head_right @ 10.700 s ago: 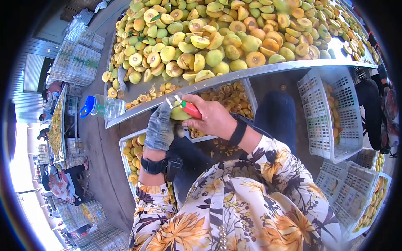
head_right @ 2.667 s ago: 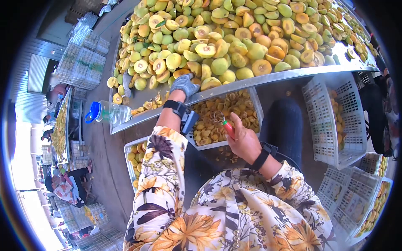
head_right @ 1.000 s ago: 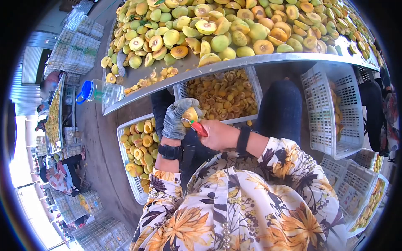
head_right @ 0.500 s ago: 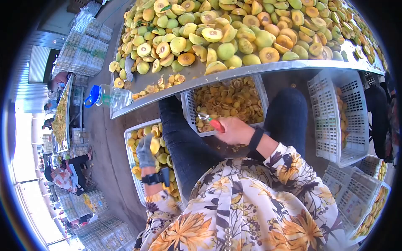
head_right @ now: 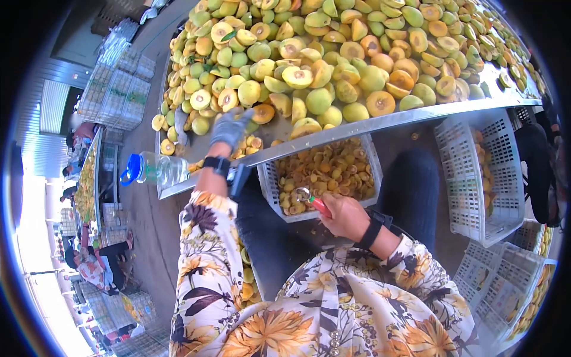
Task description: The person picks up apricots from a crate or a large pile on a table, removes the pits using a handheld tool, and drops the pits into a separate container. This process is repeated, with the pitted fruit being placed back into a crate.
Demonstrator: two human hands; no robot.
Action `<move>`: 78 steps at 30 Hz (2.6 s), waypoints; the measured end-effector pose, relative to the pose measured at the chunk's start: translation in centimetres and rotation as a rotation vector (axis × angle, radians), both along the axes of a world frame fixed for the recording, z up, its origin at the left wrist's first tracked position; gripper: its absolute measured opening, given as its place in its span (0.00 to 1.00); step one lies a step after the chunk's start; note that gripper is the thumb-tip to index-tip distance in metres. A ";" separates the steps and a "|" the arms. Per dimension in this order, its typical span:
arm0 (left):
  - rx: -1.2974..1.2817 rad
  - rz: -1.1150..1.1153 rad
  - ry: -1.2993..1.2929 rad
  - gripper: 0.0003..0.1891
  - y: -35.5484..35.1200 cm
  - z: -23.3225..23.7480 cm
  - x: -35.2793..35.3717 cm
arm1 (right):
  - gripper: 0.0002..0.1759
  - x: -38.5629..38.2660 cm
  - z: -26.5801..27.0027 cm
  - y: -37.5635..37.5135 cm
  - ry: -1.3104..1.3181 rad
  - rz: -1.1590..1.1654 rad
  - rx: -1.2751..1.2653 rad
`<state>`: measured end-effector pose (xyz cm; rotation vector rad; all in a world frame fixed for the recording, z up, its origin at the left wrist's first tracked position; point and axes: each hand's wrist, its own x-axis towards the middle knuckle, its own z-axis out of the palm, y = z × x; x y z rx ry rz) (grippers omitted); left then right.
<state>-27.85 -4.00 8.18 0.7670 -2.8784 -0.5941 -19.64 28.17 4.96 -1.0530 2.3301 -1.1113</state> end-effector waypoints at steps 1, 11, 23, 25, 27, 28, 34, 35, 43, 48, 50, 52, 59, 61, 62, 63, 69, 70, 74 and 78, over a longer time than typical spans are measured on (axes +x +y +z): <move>-0.034 -0.012 -0.196 0.33 2.3 1.5 -1.5 | 0.12 0.1 0.0 0.1 0.004 -0.012 0.003; 0.859 0.235 0.200 0.25 6.6 0.0 1.4 | 0.21 -1.3 2.7 -2.0 -0.192 -0.218 -0.080; 1.423 0.194 0.308 0.21 13.2 4.9 13.8 | 0.25 -3.1 5.7 -5.2 -0.266 -0.040 -0.423; 1.578 0.094 0.083 0.24 13.0 5.6 14.5 | 0.24 -3.6 6.0 -5.0 -0.190 0.122 -0.360; 1.674 0.216 0.241 0.24 14.0 4.4 14.4 | 0.23 -3.2 5.5 -5.2 -0.117 0.072 -0.330; 1.757 0.337 0.399 0.25 14.1 3.5 14.3 | 0.23 -3.1 5.3 -5.4 -0.043 0.018 -0.305; 1.602 0.374 0.506 0.21 14.0 2.6 15.0 | 0.14 0.9 5.1 -4.0 0.063 -0.017 -0.170; 1.551 0.384 0.546 0.22 14.4 2.5 14.8 | 0.14 1.5 4.9 -3.9 0.041 -0.018 -0.147; 1.280 0.280 0.841 0.22 17.3 0.4 14.1 | 0.13 3.5 5.6 -3.5 -0.055 -0.102 -0.087; 1.264 0.136 0.833 0.22 15.6 -0.9 14.4 | 0.13 3.9 4.9 -3.2 -0.035 -0.048 -0.073; 1.498 0.170 0.582 0.20 14.7 1.8 14.9 | 0.13 3.8 4.7 -2.9 0.003 0.009 -0.052; 1.652 0.101 0.429 0.20 13.2 1.6 15.0 | 0.14 3.8 4.8 -2.9 0.038 0.068 -0.030; 1.788 0.084 0.258 0.27 10.4 0.6 15.4 | 0.16 2.1 6.3 -3.4 0.102 0.047 -0.095; 1.816 -0.027 0.099 0.30 9.3 2.2 15.7 | 0.23 1.4 6.3 -3.4 -0.001 -0.068 -0.283; 1.832 -0.143 -0.068 0.34 9.1 2.6 15.8 | 0.23 1.3 5.9 -3.6 -0.004 -0.071 -0.283; 1.754 -0.105 -0.132 0.38 9.4 2.4 15.7 | 0.24 1.3 5.2 -3.9 -0.040 -0.013 -0.353; 1.649 -0.030 0.430 0.38 13.1 2.5 15.0 | 0.20 1.3 5.4 -5.7 -0.665 -0.241 -0.416; 1.548 0.038 0.642 0.37 14.5 2.5 15.1 | 0.20 1.4 5.7 -5.9 -0.666 -0.242 -0.420; 1.617 0.215 0.779 0.28 14.6 0.8 15.8 | 0.18 3.0 5.3 -7.1 -1.080 -0.309 -0.471; 1.591 0.357 0.833 0.27 12.8 0.2 15.3 | 0.15 4.1 5.1 -6.2 -0.046 -0.179 -0.338</move>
